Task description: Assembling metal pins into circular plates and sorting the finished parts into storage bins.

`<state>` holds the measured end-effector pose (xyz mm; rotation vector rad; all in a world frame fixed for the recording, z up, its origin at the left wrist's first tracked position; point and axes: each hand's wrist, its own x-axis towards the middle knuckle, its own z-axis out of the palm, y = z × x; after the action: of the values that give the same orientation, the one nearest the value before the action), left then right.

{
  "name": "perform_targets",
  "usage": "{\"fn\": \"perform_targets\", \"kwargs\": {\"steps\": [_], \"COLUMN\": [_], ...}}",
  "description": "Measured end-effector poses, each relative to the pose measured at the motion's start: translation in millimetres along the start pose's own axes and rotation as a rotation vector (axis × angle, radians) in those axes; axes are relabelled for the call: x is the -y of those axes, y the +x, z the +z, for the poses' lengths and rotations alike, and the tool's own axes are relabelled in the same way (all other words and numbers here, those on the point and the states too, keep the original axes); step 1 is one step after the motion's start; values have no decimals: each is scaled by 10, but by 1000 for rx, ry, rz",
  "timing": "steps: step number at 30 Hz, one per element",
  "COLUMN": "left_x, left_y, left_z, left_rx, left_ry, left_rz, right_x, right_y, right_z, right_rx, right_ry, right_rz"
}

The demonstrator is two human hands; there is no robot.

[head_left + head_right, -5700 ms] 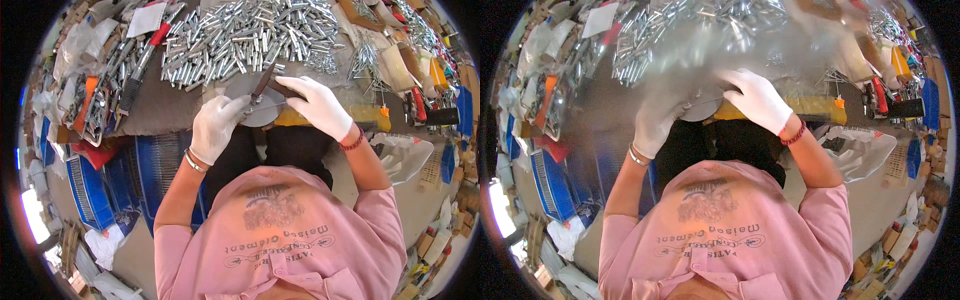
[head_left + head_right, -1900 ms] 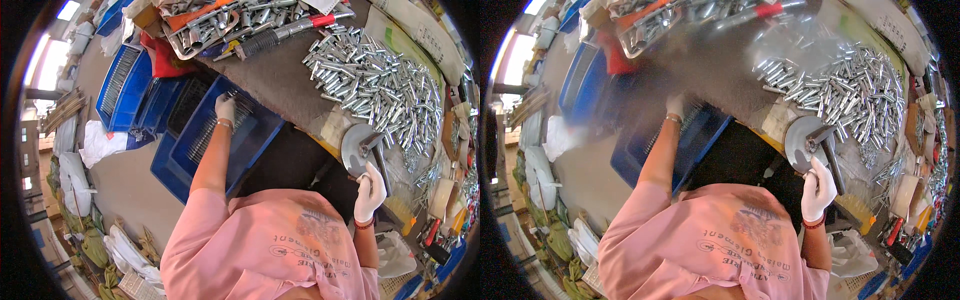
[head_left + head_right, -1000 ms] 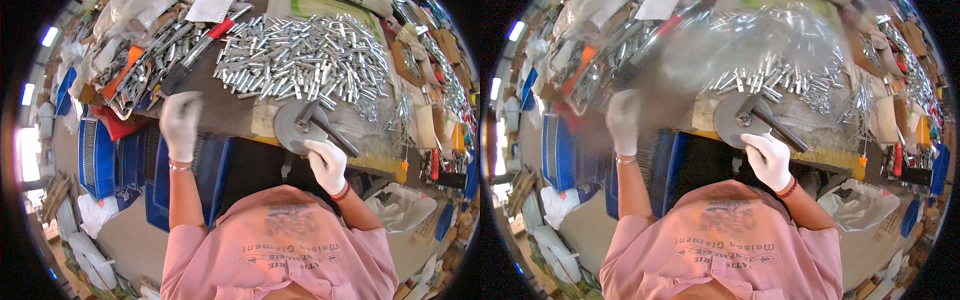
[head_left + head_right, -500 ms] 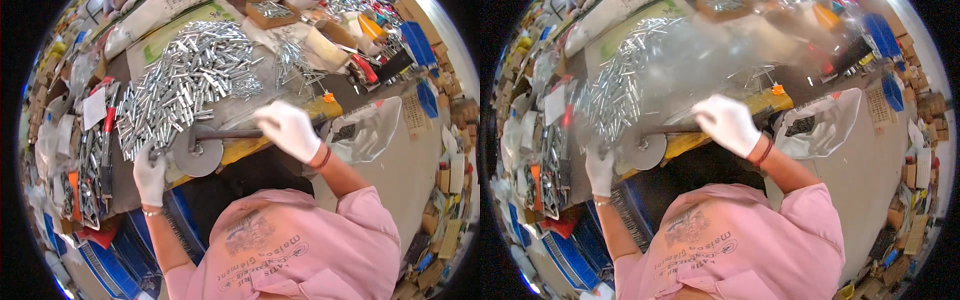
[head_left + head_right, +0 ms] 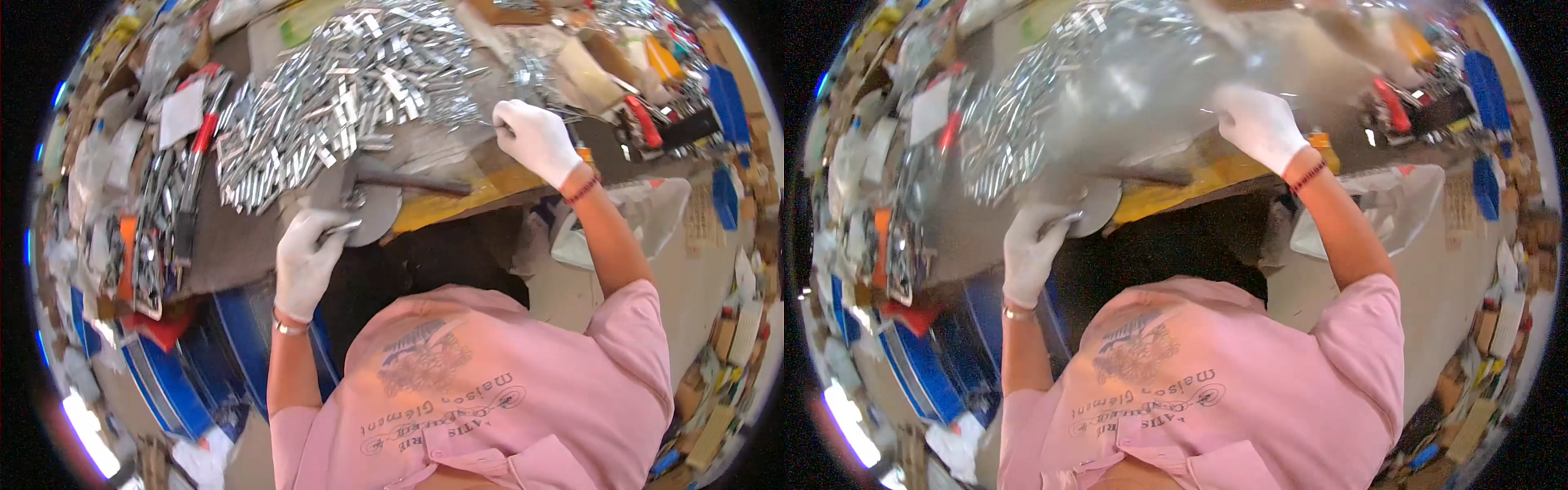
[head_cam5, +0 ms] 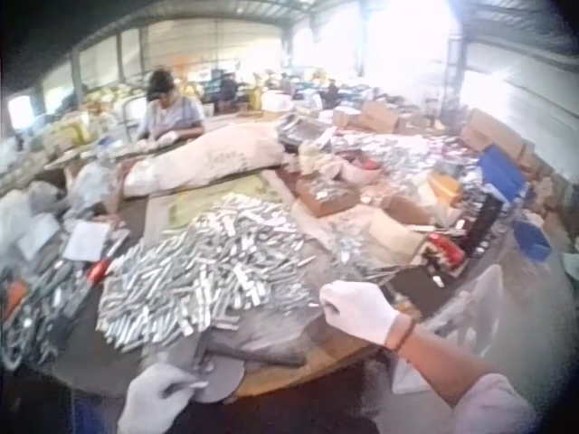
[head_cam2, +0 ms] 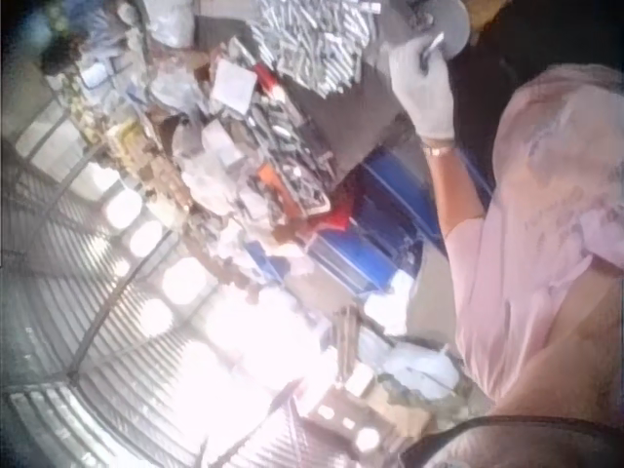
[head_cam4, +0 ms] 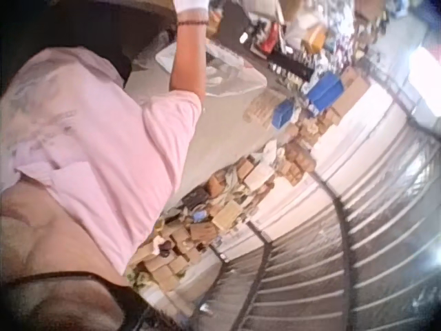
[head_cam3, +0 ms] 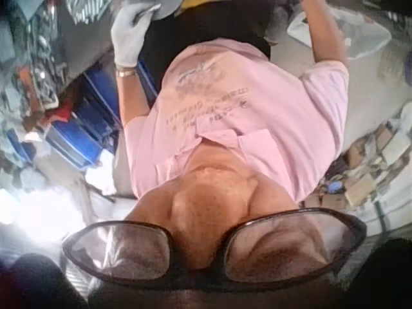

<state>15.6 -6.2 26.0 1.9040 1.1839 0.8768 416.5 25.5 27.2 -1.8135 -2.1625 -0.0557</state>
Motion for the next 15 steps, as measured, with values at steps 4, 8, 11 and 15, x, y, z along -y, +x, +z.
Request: {"fn": "perform_targets", "kwargs": {"steps": [4, 8, 11, 15], "left_x": [-2, 22, 75, 99], "left_y": [34, -19, -45, -32], "left_z": [22, 26, 9, 26], "left_rx": [-47, -81, -75, -82], "left_ry": [305, 291, 287, 287], "left_rz": [130, 125, 128, 110], "right_x": [905, 1398, 1526, 1578], "right_y": [-104, -159, -152, -123], "right_z": [-13, 185, 294, 374], "right_rx": [-41, 68, 64, 33], "right_ry": [450, 470, 438, 415], "right_rz": [-185, -245, -274, -341]}}
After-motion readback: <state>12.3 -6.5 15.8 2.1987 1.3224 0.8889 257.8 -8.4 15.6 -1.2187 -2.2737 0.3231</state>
